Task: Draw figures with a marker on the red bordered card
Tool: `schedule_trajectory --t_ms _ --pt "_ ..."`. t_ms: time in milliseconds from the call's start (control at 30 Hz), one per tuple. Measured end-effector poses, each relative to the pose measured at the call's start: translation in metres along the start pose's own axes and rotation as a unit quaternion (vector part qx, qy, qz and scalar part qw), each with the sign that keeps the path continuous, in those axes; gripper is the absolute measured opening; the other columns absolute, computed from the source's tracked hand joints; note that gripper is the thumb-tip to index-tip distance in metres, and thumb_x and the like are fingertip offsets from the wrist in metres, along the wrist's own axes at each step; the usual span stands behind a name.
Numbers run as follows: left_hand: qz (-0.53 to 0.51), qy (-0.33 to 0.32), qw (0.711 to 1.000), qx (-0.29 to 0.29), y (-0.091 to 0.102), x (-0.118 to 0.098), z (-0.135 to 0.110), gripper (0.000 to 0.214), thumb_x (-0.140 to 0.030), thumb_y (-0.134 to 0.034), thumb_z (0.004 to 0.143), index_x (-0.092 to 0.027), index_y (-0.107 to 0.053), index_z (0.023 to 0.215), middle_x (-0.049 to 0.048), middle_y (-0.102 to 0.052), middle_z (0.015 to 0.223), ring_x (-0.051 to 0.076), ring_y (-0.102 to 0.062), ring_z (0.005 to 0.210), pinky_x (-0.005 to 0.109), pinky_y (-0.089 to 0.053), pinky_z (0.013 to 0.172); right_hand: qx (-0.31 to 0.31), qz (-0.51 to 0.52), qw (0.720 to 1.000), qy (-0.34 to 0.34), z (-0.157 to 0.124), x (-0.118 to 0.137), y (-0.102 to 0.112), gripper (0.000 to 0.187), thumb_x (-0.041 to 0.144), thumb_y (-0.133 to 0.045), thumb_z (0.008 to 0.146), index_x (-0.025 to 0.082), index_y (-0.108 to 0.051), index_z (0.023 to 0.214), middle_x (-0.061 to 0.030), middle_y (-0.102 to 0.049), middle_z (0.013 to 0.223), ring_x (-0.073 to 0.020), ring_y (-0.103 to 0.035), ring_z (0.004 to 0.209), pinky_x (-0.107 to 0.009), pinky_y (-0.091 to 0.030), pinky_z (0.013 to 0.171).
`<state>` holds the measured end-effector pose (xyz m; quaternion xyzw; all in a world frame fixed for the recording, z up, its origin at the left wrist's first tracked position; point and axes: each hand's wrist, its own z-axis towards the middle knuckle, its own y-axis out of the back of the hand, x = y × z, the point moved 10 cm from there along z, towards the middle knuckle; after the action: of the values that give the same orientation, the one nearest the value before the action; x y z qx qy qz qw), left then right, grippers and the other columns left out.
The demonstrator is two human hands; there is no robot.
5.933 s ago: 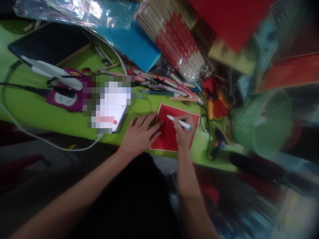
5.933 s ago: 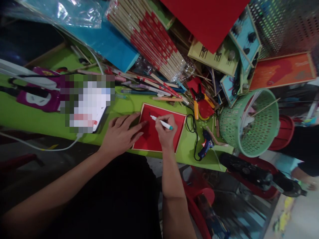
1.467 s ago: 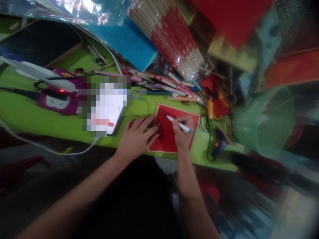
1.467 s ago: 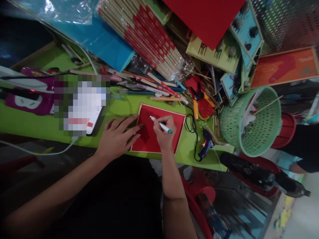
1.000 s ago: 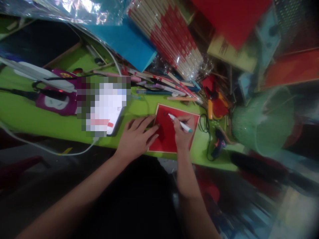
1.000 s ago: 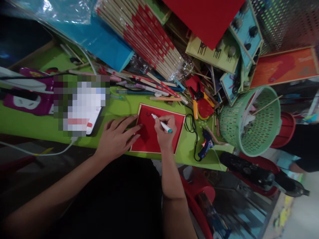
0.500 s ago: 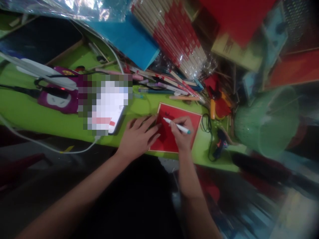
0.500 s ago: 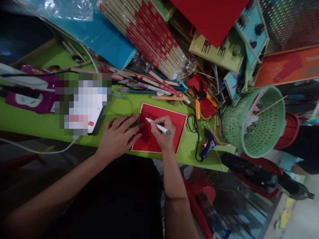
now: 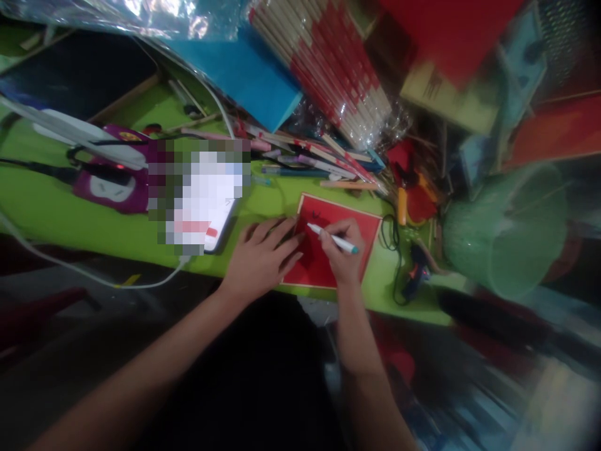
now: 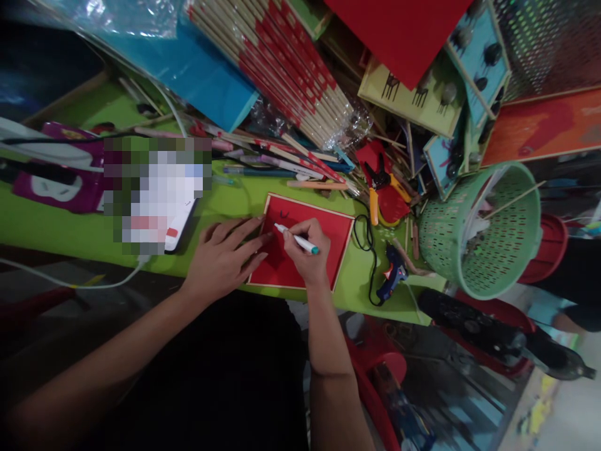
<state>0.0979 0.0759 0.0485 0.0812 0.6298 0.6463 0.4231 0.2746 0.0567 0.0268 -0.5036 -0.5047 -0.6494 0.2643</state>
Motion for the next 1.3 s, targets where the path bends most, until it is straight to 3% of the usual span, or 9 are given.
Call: schedule_trajectory --t_ms 467,1133,1300 --pt "-0.030 0.023 0.999 0.016 -0.005 0.004 -0.002 0.030 -0.036 -0.060 0.105 -0.029 -0.074 0.131 0.0076 -0.069 0.150 0.032 -0.063 0.133 0.052 -0.049 0.102 0.003 -0.004 1.000 -0.015 0.000 -0.006 0.002 0.016 0.030 -0.073 0.087 0.025 -0.059 0.081 0.0051 -0.062 0.071 -0.0125 -0.056 0.061 -0.026 -0.045 0.057" --pt "-0.004 0.004 1.000 0.003 0.000 0.000 -0.001 0.026 -0.035 -0.060 0.106 -0.025 -0.075 0.125 0.0065 -0.068 0.151 0.032 -0.065 0.129 0.050 -0.049 0.097 -0.036 0.018 0.999 -0.008 0.000 -0.005 0.007 0.016 0.029 -0.072 0.089 0.025 -0.057 0.085 0.0043 -0.060 0.076 -0.0128 -0.057 0.067 -0.026 -0.050 0.064" --pt "-0.004 0.004 1.000 0.001 0.000 0.000 -0.001 0.026 -0.035 -0.060 0.106 -0.025 -0.075 0.124 0.0071 -0.067 0.152 0.032 -0.065 0.129 0.050 -0.049 0.098 -0.079 0.057 0.995 -0.021 -0.002 -0.011 0.014 0.021 0.036 -0.074 0.091 0.024 -0.057 0.088 0.0038 -0.062 0.078 -0.0128 -0.059 0.068 -0.028 -0.053 0.067"
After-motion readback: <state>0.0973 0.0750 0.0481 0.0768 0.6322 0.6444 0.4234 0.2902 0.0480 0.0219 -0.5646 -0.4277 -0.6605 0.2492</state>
